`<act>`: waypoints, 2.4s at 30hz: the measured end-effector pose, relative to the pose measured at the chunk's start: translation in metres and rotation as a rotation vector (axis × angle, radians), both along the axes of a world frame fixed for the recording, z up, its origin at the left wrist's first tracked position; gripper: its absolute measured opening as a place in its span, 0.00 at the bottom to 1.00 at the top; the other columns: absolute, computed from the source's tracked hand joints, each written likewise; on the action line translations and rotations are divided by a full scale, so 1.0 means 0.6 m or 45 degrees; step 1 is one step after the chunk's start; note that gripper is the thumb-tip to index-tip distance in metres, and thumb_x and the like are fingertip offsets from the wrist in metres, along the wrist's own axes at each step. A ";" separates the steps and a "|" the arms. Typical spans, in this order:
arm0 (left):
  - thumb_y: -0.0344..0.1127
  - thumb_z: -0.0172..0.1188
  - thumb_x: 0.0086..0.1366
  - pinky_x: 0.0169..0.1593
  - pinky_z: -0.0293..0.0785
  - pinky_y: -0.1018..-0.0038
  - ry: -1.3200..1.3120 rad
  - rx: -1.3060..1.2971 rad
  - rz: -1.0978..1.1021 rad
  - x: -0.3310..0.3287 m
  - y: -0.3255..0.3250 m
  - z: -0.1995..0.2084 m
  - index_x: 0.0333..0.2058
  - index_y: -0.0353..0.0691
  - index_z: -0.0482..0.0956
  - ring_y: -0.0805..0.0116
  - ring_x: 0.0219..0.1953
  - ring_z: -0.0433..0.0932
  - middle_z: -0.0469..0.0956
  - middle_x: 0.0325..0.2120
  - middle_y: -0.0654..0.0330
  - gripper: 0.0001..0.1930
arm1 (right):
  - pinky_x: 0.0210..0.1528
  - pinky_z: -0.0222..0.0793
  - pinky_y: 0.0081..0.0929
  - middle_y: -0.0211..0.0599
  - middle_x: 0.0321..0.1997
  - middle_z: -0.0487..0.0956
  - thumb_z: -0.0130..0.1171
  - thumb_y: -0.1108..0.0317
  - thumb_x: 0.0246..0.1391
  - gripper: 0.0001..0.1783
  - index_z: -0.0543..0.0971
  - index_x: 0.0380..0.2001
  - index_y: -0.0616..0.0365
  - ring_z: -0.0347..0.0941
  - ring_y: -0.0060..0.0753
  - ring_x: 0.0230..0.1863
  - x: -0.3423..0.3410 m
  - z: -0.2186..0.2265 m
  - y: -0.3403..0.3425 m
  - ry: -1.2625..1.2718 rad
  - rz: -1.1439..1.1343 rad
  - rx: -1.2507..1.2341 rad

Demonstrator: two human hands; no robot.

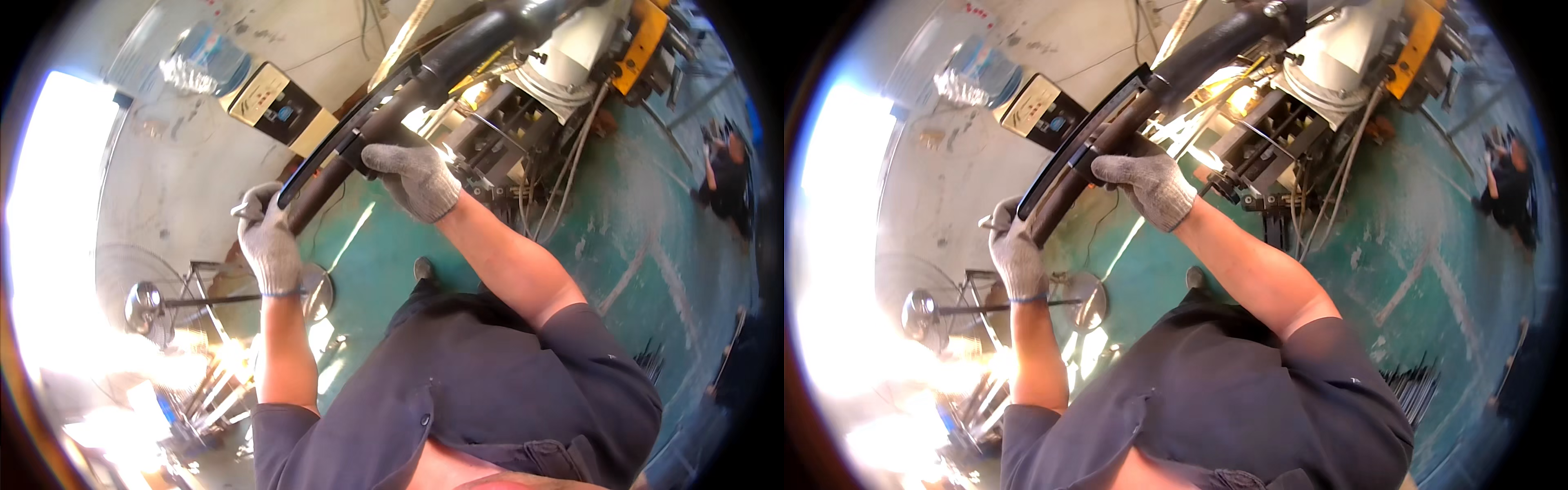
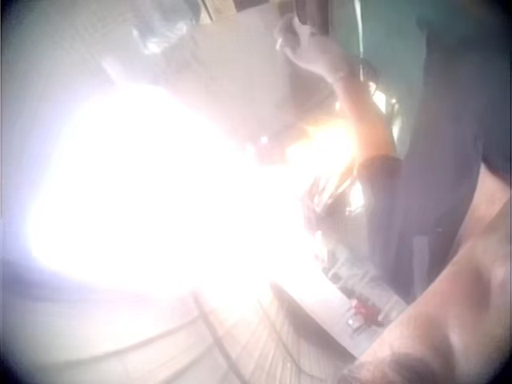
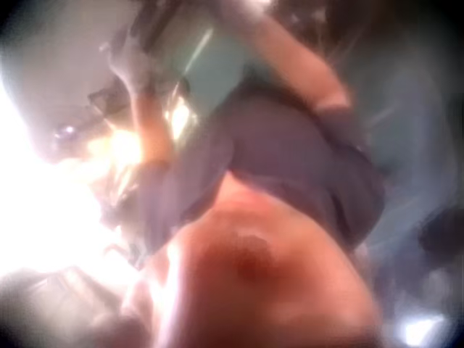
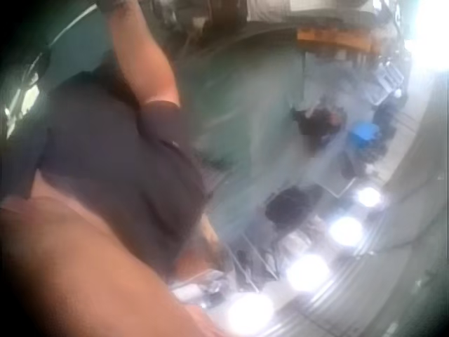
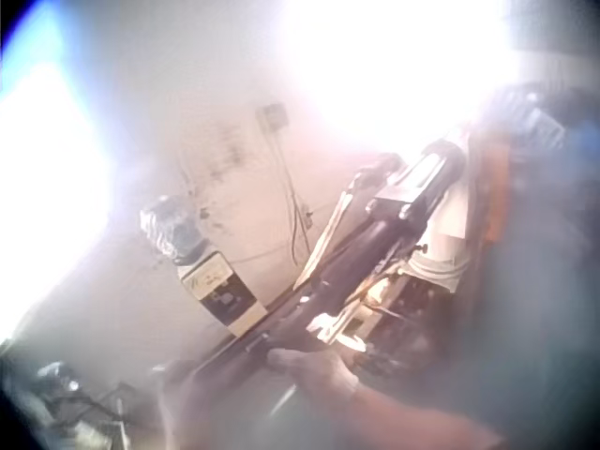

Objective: The person assembles metal frames by inserting rods into a machine, measuring and marking metal pieces, and using a power tool to smooth edges. They also handle a blue object and a power tool while sitting on the floor.

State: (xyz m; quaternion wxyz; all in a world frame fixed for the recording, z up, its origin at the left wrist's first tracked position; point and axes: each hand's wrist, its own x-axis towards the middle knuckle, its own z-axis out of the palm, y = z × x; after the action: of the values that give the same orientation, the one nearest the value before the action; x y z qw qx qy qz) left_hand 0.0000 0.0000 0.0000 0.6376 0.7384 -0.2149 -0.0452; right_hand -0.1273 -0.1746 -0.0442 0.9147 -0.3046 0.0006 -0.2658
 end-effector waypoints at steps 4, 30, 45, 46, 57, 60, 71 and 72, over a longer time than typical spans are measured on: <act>0.22 0.60 0.62 0.41 0.65 0.82 -0.136 -0.119 0.091 -0.009 -0.001 -0.005 0.31 0.33 0.80 0.78 0.34 0.67 0.70 0.29 0.67 0.02 | 0.36 0.71 0.21 0.30 0.42 0.81 0.69 0.73 0.52 0.28 0.75 0.58 0.62 0.76 0.23 0.39 0.002 0.006 0.011 0.081 -0.026 0.022; 0.23 0.58 0.62 0.45 0.69 0.77 -0.363 -0.062 0.200 -0.012 -0.013 -0.006 0.32 0.34 0.80 0.76 0.33 0.71 0.76 0.28 0.65 0.03 | 0.41 0.72 0.21 0.31 0.40 0.82 0.72 0.69 0.51 0.24 0.79 0.51 0.65 0.76 0.21 0.37 -0.007 0.022 0.005 0.366 -0.071 -0.235; 0.25 0.60 0.62 0.45 0.69 0.77 -0.331 -0.053 0.247 -0.008 -0.011 -0.011 0.32 0.34 0.81 0.76 0.34 0.72 0.76 0.28 0.65 0.02 | 0.41 0.72 0.22 0.31 0.39 0.83 0.70 0.67 0.55 0.18 0.80 0.48 0.61 0.76 0.22 0.38 -0.011 0.017 0.009 0.423 -0.119 -0.287; 0.25 0.60 0.62 0.45 0.69 0.77 -0.317 -0.064 0.244 -0.008 -0.010 -0.012 0.32 0.34 0.81 0.76 0.34 0.72 0.76 0.28 0.65 0.02 | 0.41 0.72 0.22 0.30 0.38 0.83 0.71 0.66 0.54 0.19 0.80 0.48 0.60 0.76 0.21 0.38 -0.005 0.022 0.011 0.488 -0.130 -0.331; 0.26 0.60 0.62 0.45 0.67 0.78 -0.255 -0.103 0.236 -0.001 -0.009 -0.016 0.33 0.34 0.81 0.77 0.35 0.70 0.76 0.28 0.66 0.03 | 0.48 0.76 0.25 0.33 0.42 0.83 0.67 0.75 0.54 0.18 0.80 0.49 0.64 0.79 0.25 0.43 -0.011 0.015 0.020 0.248 -0.113 -0.182; 0.26 0.60 0.62 0.44 0.67 0.78 -0.299 -0.012 0.287 -0.013 -0.011 -0.006 0.33 0.34 0.81 0.77 0.34 0.70 0.75 0.28 0.66 0.03 | 0.46 0.76 0.26 0.32 0.41 0.83 0.68 0.73 0.55 0.17 0.81 0.49 0.62 0.78 0.25 0.41 -0.019 0.033 0.026 0.425 -0.147 -0.259; 0.27 0.61 0.62 0.44 0.68 0.77 -0.235 -0.043 0.308 -0.002 -0.008 -0.014 0.33 0.35 0.81 0.76 0.34 0.70 0.76 0.27 0.66 0.03 | 0.50 0.78 0.25 0.37 0.45 0.84 0.69 0.75 0.55 0.18 0.81 0.49 0.67 0.81 0.28 0.44 -0.002 0.018 0.019 0.221 -0.081 -0.081; 0.27 0.61 0.62 0.44 0.68 0.77 -0.228 -0.051 0.306 -0.001 -0.007 -0.016 0.33 0.35 0.81 0.76 0.34 0.71 0.76 0.27 0.66 0.03 | 0.50 0.78 0.25 0.37 0.44 0.84 0.69 0.75 0.55 0.18 0.81 0.48 0.67 0.81 0.28 0.44 -0.002 0.018 0.019 0.202 -0.084 -0.076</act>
State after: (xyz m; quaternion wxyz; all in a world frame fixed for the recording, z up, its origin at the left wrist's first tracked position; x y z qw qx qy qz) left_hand -0.0004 -0.0045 -0.0098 0.6314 0.7470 -0.1817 0.1017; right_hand -0.1284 -0.1632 -0.0335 0.8931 -0.3516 0.0753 -0.2705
